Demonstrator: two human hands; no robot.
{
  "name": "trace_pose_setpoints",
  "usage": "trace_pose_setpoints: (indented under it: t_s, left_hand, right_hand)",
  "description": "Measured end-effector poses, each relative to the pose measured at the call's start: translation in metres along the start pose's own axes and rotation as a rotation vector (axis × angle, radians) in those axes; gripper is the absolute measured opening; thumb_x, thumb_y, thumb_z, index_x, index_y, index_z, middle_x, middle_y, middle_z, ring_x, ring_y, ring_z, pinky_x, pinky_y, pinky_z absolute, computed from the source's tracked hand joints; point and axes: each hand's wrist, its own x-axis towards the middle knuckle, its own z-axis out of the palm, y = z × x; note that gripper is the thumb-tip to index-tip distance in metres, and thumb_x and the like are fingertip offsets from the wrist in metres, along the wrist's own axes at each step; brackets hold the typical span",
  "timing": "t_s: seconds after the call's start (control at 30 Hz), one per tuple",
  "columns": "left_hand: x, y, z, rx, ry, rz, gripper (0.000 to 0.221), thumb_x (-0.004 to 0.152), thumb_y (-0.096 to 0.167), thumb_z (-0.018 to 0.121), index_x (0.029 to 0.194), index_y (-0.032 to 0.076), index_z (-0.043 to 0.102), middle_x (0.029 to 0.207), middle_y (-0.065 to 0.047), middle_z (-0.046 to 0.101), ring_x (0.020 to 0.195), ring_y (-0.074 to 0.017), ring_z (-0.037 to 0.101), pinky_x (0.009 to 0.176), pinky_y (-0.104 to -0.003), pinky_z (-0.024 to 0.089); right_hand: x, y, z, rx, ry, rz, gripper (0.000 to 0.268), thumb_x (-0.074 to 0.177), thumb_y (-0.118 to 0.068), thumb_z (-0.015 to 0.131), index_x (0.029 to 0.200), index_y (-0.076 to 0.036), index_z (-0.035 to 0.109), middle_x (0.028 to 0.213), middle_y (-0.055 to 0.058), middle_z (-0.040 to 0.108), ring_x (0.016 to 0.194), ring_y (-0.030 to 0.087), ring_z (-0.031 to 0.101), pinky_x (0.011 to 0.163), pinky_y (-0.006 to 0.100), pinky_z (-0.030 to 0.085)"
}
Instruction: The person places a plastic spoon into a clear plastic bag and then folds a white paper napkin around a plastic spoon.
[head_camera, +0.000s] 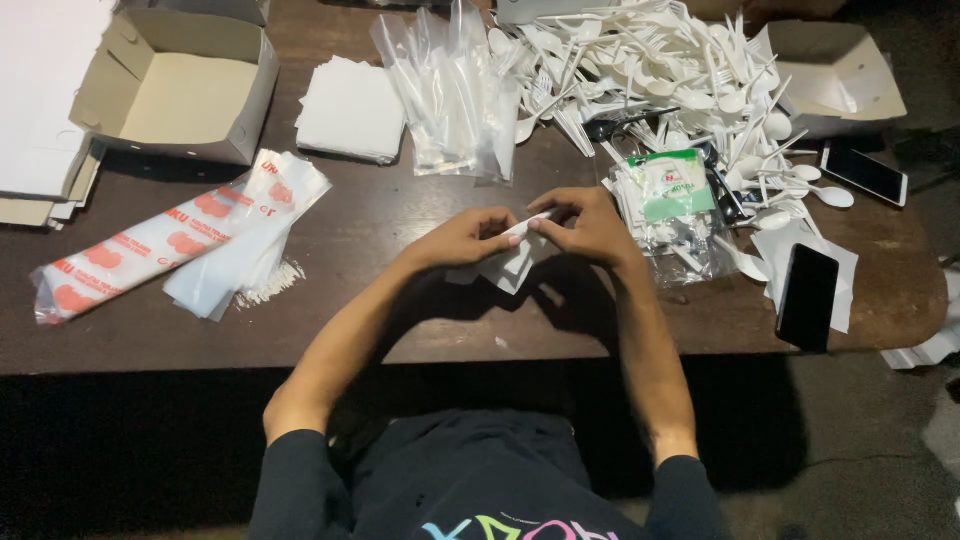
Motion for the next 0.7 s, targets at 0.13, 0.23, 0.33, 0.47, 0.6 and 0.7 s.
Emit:
trace_pose_setpoints:
  t_s: [0.13,0.23,0.33,0.47,0.6,0.7]
  left_hand:
    - [-0.002,-0.001,-0.003,0.009,-0.011,0.012,0.019,0.100,0.025,0.071,0.110,0.009,0.067,0.081,-0.005,0.071,0.080,-0.0111,0.062,0.076,-0.029,0.052]
    - [-0.005,0.005,-0.005,-0.059,-0.033,-0.009,0.022,0.098,0.022,0.073,0.112,0.008,0.064,0.084,-0.003,0.072,0.080,-0.0107,0.064,0.079,-0.028,0.052]
    - [-0.007,0.016,-0.008,-0.042,-0.042,-0.009,0.021,0.098,0.019,0.073,0.112,0.006,0.066,0.086,-0.005,0.073,0.082,-0.0113,0.063,0.083,-0.031,0.054]
    - [-0.003,0.003,-0.013,0.020,-0.060,0.007,0.020,0.098,0.021,0.073,0.112,0.008,0.069,0.087,-0.006,0.075,0.084,-0.0120,0.064,0.083,-0.033,0.055]
    - [-0.005,0.009,-0.015,0.030,-0.079,0.005,0.022,0.094,0.020,0.076,0.114,0.010,0.071,0.087,-0.005,0.076,0.083,-0.0123,0.066,0.082,-0.032,0.055]
    - [-0.006,0.013,-0.014,0.028,-0.070,-0.013,0.023,0.094,0.021,0.077,0.114,0.011,0.072,0.085,-0.005,0.074,0.080,-0.0117,0.066,0.079,-0.030,0.056]
  right_hand:
    - [0.001,0.010,-0.001,-0.003,-0.027,0.061,0.016,0.084,-0.004,0.076,0.099,-0.003,0.079,0.079,0.018,0.075,0.071,0.025,0.073,0.070,0.036,0.058]
    - [0.001,0.015,-0.003,-0.015,-0.038,0.089,0.013,0.085,-0.005,0.077,0.097,-0.006,0.080,0.076,0.014,0.075,0.072,0.022,0.073,0.070,0.035,0.057]
    - [-0.002,0.011,-0.006,-0.005,-0.043,0.116,0.013,0.086,-0.005,0.078,0.099,-0.006,0.080,0.077,0.014,0.075,0.073,0.020,0.070,0.071,0.036,0.055]
    - [-0.006,0.021,-0.009,0.006,-0.059,0.137,0.017,0.084,-0.005,0.078,0.100,-0.008,0.080,0.082,0.011,0.076,0.077,0.017,0.069,0.075,0.035,0.056]
    - [-0.011,0.019,-0.009,0.013,-0.062,0.101,0.022,0.078,0.000,0.075,0.098,-0.008,0.080,0.082,0.011,0.076,0.077,0.018,0.070,0.076,0.034,0.056]
    - [-0.013,0.033,-0.008,0.003,-0.040,0.058,0.020,0.078,-0.002,0.075,0.096,-0.010,0.081,0.083,0.011,0.076,0.078,0.021,0.072,0.075,0.035,0.056]
